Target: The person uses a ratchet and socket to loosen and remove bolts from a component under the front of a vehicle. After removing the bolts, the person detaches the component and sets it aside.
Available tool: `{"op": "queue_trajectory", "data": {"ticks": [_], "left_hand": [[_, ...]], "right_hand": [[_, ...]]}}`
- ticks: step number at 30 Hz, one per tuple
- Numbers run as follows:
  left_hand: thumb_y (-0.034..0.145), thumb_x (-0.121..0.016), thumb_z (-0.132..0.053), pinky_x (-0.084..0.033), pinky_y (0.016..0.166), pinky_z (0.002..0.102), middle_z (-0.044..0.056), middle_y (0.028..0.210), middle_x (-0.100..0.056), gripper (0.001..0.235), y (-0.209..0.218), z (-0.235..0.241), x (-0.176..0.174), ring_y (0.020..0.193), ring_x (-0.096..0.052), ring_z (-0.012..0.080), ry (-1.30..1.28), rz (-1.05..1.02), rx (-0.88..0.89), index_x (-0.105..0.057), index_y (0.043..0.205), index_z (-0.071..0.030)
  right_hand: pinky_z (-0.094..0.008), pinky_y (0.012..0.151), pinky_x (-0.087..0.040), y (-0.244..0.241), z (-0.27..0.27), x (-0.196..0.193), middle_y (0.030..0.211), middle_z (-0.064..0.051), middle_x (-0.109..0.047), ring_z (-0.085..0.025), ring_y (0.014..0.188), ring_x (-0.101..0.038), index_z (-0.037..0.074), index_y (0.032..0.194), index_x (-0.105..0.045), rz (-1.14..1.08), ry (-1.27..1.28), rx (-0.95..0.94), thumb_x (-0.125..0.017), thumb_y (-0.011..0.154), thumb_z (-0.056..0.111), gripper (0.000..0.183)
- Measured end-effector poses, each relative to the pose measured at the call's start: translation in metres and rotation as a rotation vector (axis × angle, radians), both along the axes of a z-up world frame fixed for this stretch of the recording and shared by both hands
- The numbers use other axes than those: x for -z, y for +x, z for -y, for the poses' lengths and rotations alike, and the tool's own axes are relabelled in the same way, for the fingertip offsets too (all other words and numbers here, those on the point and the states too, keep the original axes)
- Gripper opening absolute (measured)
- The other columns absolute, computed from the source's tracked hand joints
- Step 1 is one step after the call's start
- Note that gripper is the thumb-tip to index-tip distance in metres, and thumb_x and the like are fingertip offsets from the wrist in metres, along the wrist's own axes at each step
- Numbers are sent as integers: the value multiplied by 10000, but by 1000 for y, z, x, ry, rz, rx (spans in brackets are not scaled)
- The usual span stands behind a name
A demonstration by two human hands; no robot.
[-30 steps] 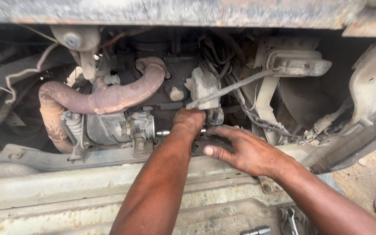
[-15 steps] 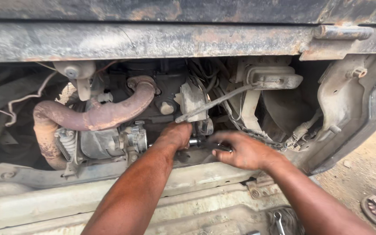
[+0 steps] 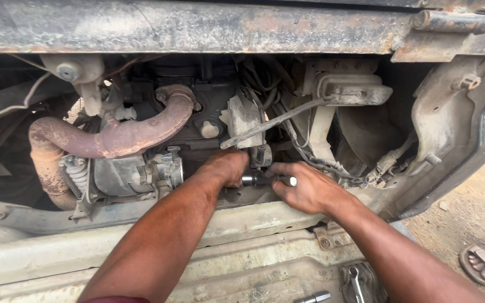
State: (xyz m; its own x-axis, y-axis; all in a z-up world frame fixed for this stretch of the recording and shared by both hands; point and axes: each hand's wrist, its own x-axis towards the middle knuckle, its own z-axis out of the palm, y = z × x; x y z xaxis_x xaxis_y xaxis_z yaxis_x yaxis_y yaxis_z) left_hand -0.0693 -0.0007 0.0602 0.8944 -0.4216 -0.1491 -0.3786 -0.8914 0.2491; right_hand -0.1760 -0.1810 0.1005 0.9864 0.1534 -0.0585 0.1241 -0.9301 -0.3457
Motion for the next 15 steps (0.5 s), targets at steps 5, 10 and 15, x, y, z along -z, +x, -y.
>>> {"op": "queue_trajectory", "data": {"ticks": [5,10,15], "left_hand": [[883,-768,-157,-543,1005,433,118,1219,-720,339,-4,0,-2,1158,-691,282,-7,-38,-45,-698,1212,-113],[858,-768,-151,-507,1031,446,95,1227,-681,385,1,0,-2,1180,-634,272,-34,98,28,-678,1232,-169],[950,-671,-171,-502,1014,447,94,1158,-734,299,6,2,1,1097,-694,218,-29,-4,-11,-663,1248,-155]], "right_hand": [[-393,998,-545,3,2,0,1086,-108,-782,-213,1047,-750,205,1299,-698,-34,197,208,-552,907,287,426],[-371,778,-545,7,10,1,873,-141,-758,-210,799,-684,93,1076,-773,100,312,165,-537,885,234,335],[-359,683,-523,4,7,12,775,-101,-745,-197,706,-652,56,995,-756,318,497,203,-551,875,249,305]]}}
